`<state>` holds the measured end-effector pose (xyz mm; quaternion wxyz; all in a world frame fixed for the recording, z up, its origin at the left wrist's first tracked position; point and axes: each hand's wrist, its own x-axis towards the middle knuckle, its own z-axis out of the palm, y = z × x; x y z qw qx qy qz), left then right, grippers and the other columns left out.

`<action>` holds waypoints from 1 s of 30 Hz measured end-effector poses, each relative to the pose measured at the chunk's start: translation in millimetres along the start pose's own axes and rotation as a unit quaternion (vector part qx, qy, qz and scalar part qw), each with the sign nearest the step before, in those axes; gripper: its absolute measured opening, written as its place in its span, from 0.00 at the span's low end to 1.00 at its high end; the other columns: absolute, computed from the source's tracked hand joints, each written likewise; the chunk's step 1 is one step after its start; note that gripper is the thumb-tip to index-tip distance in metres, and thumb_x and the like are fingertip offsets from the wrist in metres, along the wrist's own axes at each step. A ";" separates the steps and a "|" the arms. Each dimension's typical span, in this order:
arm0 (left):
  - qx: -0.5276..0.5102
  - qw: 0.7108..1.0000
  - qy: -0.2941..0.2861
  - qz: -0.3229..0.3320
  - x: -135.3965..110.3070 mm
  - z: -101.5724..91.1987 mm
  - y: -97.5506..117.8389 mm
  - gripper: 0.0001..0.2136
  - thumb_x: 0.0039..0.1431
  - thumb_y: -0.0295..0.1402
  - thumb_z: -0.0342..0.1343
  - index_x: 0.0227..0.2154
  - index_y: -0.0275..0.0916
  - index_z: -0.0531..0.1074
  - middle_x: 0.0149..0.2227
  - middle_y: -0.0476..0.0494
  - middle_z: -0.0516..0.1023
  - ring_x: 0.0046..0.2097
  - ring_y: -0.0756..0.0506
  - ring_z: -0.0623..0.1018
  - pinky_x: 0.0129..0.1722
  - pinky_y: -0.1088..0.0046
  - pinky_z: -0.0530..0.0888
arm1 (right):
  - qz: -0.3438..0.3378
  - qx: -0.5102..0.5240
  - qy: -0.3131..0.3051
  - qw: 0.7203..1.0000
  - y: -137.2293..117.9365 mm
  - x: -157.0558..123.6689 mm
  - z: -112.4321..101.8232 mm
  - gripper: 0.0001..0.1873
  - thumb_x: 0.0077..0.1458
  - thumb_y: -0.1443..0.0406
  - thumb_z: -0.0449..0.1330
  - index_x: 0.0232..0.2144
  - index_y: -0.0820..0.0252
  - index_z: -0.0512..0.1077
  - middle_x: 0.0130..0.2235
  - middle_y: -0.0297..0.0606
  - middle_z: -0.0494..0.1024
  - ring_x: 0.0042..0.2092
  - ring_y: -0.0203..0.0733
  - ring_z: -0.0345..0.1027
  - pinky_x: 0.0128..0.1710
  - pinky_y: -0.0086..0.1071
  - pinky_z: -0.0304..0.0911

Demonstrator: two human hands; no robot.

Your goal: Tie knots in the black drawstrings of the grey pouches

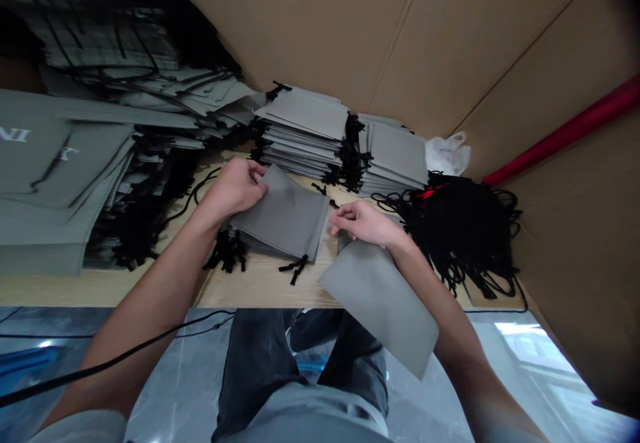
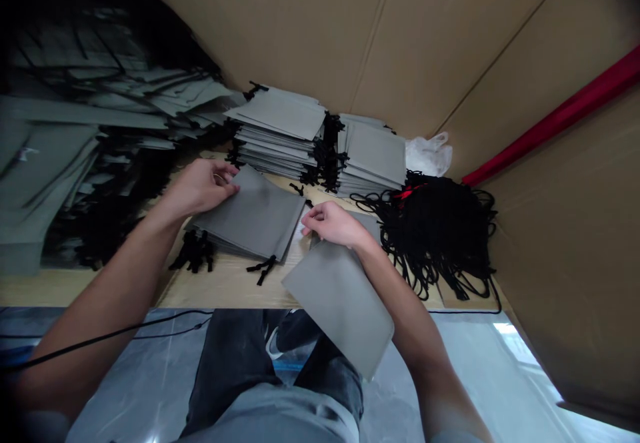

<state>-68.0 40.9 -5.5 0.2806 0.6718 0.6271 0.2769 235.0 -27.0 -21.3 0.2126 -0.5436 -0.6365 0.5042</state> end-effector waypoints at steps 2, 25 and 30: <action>0.046 0.999 0.015 0.017 -1.1 1.6 2.3 0.15 0.52 0.32 0.64 0.44 0.37 0.81 0.34 0.44 0.81 0.36 0.41 0.79 0.42 0.64 0.75 | 0.012 -0.002 -0.015 1.000 3.0 2.6 3.2 0.06 0.63 0.63 0.65 0.36 0.62 0.78 0.35 0.42 0.87 0.25 0.32 0.67 0.23 0.26 0.60; 0.350 0.934 0.015 -0.069 -16.9 11.1 10.5 0.24 0.68 0.42 0.55 0.58 0.27 0.77 0.60 0.19 0.79 0.62 0.23 0.77 0.58 0.48 0.78 | -0.071 -0.062 -0.050 0.994 -2.3 -1.2 -2.8 0.20 0.62 0.68 0.63 0.56 0.62 0.78 0.45 0.44 0.88 0.46 0.45 0.82 0.49 0.35 0.72; 0.328 0.942 0.067 -0.036 -23.7 9.6 17.1 0.27 0.70 0.45 0.54 0.60 0.26 0.73 0.60 0.16 0.77 0.63 0.20 0.75 0.57 0.44 0.77 | -0.070 -0.255 0.051 0.963 -19.6 -33.3 -57.1 0.21 0.58 0.77 0.56 0.48 0.59 0.82 0.52 0.40 0.87 0.54 0.45 0.79 0.56 0.33 0.70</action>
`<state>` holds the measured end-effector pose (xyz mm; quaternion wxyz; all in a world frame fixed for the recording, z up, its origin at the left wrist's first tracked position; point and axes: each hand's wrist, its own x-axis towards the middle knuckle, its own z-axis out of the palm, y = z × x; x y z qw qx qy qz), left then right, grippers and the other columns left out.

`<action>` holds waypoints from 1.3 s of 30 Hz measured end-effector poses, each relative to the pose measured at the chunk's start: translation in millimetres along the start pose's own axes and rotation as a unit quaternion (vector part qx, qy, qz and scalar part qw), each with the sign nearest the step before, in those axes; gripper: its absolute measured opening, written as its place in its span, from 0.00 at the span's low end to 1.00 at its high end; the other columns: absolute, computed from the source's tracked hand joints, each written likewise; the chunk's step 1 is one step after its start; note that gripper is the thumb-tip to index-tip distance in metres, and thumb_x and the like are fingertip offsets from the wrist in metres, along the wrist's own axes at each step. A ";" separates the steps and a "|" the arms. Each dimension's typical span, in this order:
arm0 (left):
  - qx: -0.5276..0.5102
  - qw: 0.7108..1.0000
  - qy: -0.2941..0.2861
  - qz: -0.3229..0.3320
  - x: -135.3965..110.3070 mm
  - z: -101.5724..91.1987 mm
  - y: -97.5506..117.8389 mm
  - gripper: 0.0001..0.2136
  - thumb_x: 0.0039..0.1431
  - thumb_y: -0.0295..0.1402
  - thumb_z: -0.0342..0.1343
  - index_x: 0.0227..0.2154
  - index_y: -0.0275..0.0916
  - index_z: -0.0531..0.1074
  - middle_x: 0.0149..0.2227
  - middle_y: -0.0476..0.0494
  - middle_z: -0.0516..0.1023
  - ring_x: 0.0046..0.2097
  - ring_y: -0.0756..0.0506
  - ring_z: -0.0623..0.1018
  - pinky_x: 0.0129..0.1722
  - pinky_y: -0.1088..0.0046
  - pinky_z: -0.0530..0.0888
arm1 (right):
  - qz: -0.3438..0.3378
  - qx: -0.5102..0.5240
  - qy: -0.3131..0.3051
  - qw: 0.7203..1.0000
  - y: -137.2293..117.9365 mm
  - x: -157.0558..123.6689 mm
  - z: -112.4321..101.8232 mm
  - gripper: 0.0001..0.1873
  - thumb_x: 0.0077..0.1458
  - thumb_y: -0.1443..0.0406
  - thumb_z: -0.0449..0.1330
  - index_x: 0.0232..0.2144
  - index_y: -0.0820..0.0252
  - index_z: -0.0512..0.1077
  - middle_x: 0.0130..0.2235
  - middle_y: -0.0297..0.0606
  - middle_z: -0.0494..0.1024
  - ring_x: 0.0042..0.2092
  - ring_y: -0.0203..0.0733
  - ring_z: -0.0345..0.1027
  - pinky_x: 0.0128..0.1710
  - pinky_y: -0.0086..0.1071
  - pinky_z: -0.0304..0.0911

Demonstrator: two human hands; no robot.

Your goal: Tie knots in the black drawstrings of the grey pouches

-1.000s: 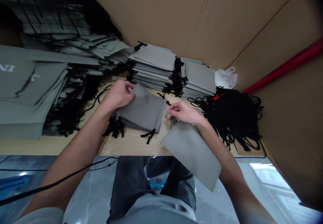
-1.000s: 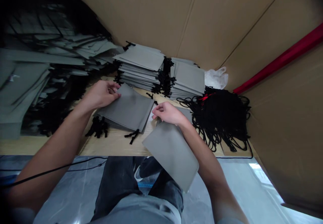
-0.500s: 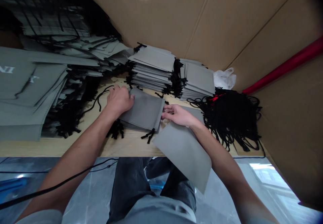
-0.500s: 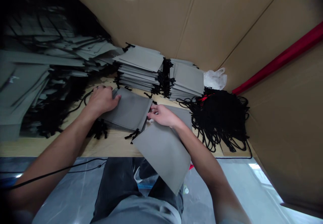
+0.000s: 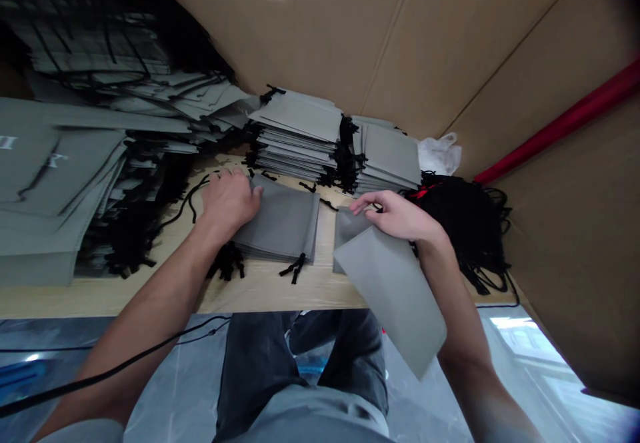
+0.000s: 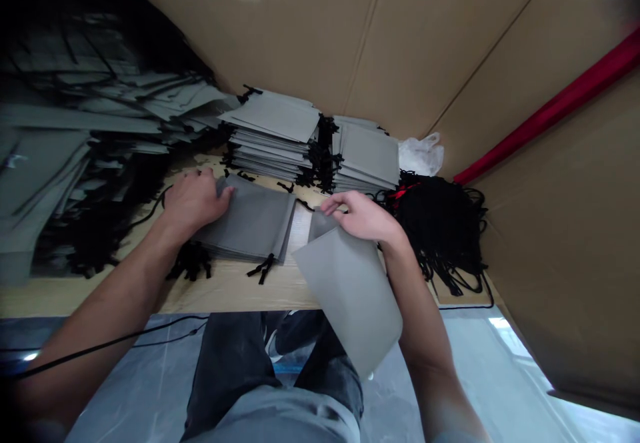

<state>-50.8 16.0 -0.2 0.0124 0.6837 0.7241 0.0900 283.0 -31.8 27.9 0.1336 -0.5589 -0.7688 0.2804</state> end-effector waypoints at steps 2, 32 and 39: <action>-0.033 0.998 0.052 0.021 -0.6 0.2 2.5 0.28 0.72 0.47 0.51 0.60 0.26 0.73 0.59 0.17 0.77 0.63 0.21 0.75 0.58 0.45 0.76 | 0.055 -0.146 0.035 0.987 6.3 -1.6 -10.2 0.20 0.60 0.76 0.57 0.49 0.62 0.82 0.51 0.47 0.86 0.54 0.52 0.79 0.55 0.37 0.69; -0.208 0.942 -0.038 0.260 -3.3 30.2 18.7 0.22 0.74 0.48 0.47 0.35 0.39 0.80 0.31 0.38 0.83 0.35 0.38 0.79 0.36 0.64 0.66 | -0.042 0.082 0.026 0.995 9.7 -15.0 -55.9 0.22 0.56 0.47 0.72 0.38 0.58 0.79 0.32 0.36 0.77 0.34 0.41 0.66 0.36 0.34 0.62; -0.619 0.697 -0.293 0.215 -16.4 11.0 32.5 0.32 0.73 0.59 0.44 0.45 0.36 0.81 0.40 0.33 0.86 0.40 0.39 0.84 0.30 0.68 0.74 | -0.116 0.159 -0.103 0.975 -13.3 -0.7 -29.7 0.20 0.61 0.49 0.69 0.42 0.59 0.78 0.34 0.36 0.78 0.35 0.41 0.68 0.39 0.33 0.64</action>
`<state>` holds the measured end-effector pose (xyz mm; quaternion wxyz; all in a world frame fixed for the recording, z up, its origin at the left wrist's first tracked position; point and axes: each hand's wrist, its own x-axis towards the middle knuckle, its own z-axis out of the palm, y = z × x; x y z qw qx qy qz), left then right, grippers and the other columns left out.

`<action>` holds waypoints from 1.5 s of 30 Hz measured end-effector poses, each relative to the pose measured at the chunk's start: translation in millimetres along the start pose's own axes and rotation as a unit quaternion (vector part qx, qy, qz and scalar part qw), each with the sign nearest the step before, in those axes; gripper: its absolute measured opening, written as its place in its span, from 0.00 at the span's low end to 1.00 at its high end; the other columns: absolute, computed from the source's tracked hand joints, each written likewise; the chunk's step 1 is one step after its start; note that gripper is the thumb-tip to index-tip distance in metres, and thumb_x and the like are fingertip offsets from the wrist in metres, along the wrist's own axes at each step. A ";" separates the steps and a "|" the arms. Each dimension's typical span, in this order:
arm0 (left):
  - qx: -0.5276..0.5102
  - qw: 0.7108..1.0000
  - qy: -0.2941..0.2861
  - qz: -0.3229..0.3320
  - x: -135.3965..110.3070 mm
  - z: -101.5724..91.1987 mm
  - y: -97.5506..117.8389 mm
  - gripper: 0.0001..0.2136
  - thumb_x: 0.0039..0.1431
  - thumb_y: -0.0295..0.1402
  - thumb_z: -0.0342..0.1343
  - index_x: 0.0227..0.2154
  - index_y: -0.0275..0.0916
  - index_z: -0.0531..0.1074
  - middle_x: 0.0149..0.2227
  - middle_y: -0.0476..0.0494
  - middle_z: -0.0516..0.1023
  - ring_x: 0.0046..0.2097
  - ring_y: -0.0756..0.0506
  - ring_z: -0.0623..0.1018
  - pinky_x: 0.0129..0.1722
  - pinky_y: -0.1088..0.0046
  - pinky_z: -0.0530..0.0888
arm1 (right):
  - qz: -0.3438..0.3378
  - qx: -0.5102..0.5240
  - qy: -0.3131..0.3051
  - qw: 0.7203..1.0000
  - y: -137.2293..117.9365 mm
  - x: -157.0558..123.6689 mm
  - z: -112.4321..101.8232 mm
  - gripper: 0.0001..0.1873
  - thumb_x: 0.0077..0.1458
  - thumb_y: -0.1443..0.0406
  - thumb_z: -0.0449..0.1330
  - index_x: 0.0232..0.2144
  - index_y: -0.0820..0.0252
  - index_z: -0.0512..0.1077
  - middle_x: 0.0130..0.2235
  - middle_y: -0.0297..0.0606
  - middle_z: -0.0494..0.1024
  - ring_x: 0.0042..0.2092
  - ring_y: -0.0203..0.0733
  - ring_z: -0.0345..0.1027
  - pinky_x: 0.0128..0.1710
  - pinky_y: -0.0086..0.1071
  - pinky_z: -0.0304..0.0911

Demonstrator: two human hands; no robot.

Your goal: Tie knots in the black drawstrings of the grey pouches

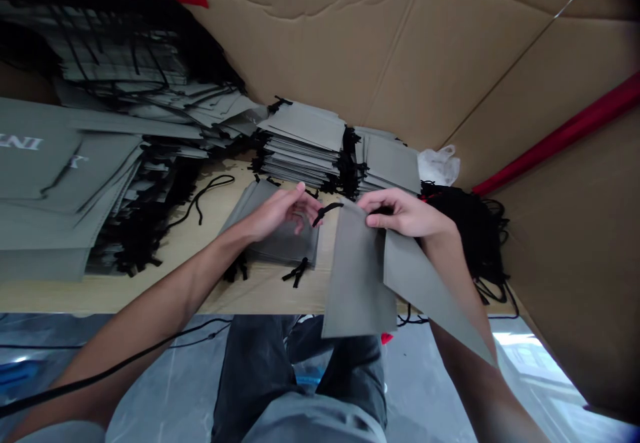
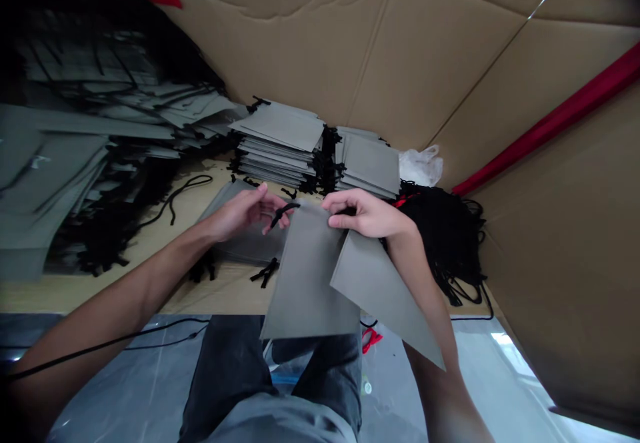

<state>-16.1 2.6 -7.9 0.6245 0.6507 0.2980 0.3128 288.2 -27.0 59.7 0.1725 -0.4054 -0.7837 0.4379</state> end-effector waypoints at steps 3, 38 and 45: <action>-0.090 0.995 -0.046 -0.018 -2.9 2.4 4.0 0.29 0.69 0.60 0.54 0.48 0.36 0.80 0.36 0.35 0.85 0.34 0.41 0.83 0.27 0.70 0.73 | -0.021 0.003 -0.058 0.998 5.9 14.2 13.3 0.16 0.66 0.52 0.66 0.44 0.59 0.77 0.32 0.33 0.76 0.34 0.39 0.65 0.36 0.31 0.61; -0.053 0.998 -0.026 0.000 -2.0 -1.4 2.7 0.19 0.64 0.41 0.69 0.51 0.32 0.81 0.37 0.38 0.84 0.35 0.46 0.81 0.27 0.75 0.75 | 0.057 -0.008 0.045 0.997 13.5 8.3 6.1 0.21 0.53 0.49 0.74 0.36 0.61 0.83 0.33 0.36 0.81 0.34 0.40 0.67 0.36 0.33 0.60; 0.010 0.991 -0.130 -0.039 -8.8 3.7 -1.4 0.23 0.59 0.48 0.73 0.49 0.37 0.78 0.36 0.47 0.81 0.26 0.51 0.77 0.24 0.75 0.77 | 0.024 0.017 0.007 1.000 7.9 18.0 23.7 0.20 0.56 0.50 0.74 0.38 0.61 0.85 0.35 0.37 0.83 0.36 0.41 0.70 0.39 0.34 0.64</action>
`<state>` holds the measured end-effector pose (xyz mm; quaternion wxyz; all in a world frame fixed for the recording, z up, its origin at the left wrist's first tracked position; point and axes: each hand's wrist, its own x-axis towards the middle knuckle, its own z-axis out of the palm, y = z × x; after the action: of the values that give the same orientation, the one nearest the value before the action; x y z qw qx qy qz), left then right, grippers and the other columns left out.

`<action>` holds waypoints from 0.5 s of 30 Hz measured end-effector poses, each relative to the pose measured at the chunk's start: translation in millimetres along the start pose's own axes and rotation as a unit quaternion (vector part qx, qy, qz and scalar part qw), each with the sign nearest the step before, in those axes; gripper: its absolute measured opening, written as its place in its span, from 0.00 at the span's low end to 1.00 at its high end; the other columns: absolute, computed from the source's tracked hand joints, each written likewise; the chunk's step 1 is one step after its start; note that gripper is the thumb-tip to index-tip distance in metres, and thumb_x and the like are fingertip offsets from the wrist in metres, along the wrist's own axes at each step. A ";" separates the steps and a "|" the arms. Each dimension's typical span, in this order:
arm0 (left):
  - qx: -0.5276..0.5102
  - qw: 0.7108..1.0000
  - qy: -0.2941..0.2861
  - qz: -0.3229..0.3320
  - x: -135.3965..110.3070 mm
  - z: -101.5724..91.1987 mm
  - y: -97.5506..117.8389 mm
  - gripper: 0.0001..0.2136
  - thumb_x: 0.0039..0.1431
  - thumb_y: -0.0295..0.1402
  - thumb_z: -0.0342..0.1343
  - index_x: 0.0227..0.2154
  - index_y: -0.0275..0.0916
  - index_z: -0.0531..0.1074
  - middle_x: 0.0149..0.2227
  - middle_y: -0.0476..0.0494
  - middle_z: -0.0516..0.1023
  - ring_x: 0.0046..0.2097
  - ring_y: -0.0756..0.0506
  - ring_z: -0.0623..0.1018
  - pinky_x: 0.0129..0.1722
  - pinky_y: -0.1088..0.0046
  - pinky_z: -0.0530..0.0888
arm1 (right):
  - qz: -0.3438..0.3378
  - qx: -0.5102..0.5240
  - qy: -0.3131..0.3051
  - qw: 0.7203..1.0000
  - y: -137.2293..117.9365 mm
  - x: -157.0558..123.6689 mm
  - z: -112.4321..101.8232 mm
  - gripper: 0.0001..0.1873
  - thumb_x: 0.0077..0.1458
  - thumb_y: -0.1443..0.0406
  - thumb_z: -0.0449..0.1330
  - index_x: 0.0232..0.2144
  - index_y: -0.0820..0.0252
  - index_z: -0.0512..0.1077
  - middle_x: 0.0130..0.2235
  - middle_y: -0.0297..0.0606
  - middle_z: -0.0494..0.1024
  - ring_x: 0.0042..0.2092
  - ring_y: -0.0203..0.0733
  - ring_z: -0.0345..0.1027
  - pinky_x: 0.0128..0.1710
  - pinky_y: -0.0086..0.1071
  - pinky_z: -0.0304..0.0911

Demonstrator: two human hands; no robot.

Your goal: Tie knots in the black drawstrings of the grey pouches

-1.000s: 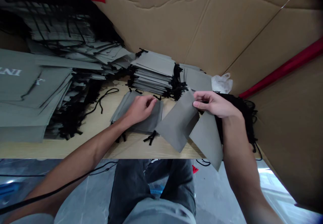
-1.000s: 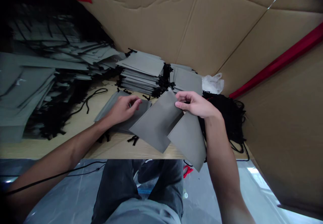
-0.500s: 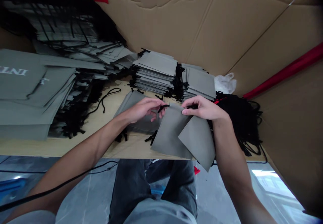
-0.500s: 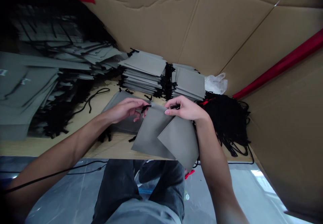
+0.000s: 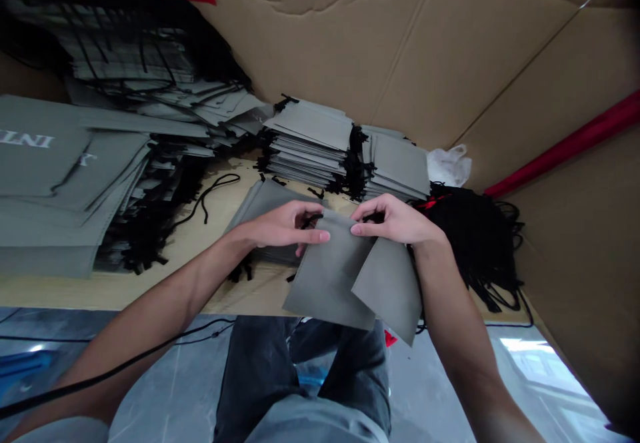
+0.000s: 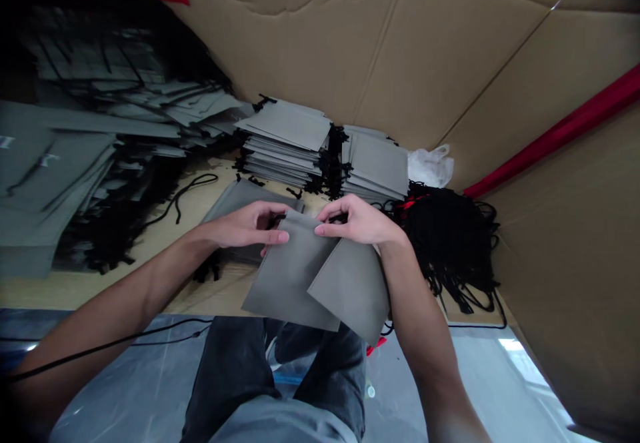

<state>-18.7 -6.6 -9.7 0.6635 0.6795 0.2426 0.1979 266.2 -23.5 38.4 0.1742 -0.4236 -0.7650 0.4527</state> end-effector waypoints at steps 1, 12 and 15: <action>0.003 0.999 -0.025 -0.021 -2.5 1.3 1.0 0.22 0.59 0.49 0.72 0.47 0.38 0.78 0.34 0.47 0.81 0.26 0.50 0.77 0.23 0.75 0.76 | -0.001 0.012 -0.013 1.000 -0.3 1.8 3.4 0.20 0.56 0.50 0.74 0.39 0.61 0.85 0.36 0.38 0.84 0.37 0.41 0.71 0.40 0.34 0.65; -0.052 0.745 0.636 0.193 -7.8 -55.6 24.7 0.20 0.65 0.51 0.62 0.50 0.41 0.72 0.49 0.48 0.81 0.52 0.44 0.80 0.44 0.68 0.77 | 0.022 0.127 0.134 0.983 23.3 -15.8 -21.1 0.23 0.65 0.46 0.68 0.47 0.59 0.82 0.34 0.35 0.79 0.26 0.30 0.51 0.28 0.32 0.47; 0.121 0.554 0.782 0.257 -12.4 -84.2 18.1 0.18 0.75 0.39 0.53 0.61 0.35 0.65 0.64 0.40 0.73 0.69 0.42 0.69 0.68 0.62 0.68 | 0.025 0.116 0.146 0.982 27.7 -16.5 -21.9 0.24 0.64 0.46 0.68 0.46 0.60 0.83 0.33 0.35 0.78 0.27 0.31 0.52 0.28 0.32 0.45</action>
<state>-77.2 53.9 12.4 0.0452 0.3644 0.5025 0.7828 303.6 -18.5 28.7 0.3203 -0.4810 -0.6627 0.4763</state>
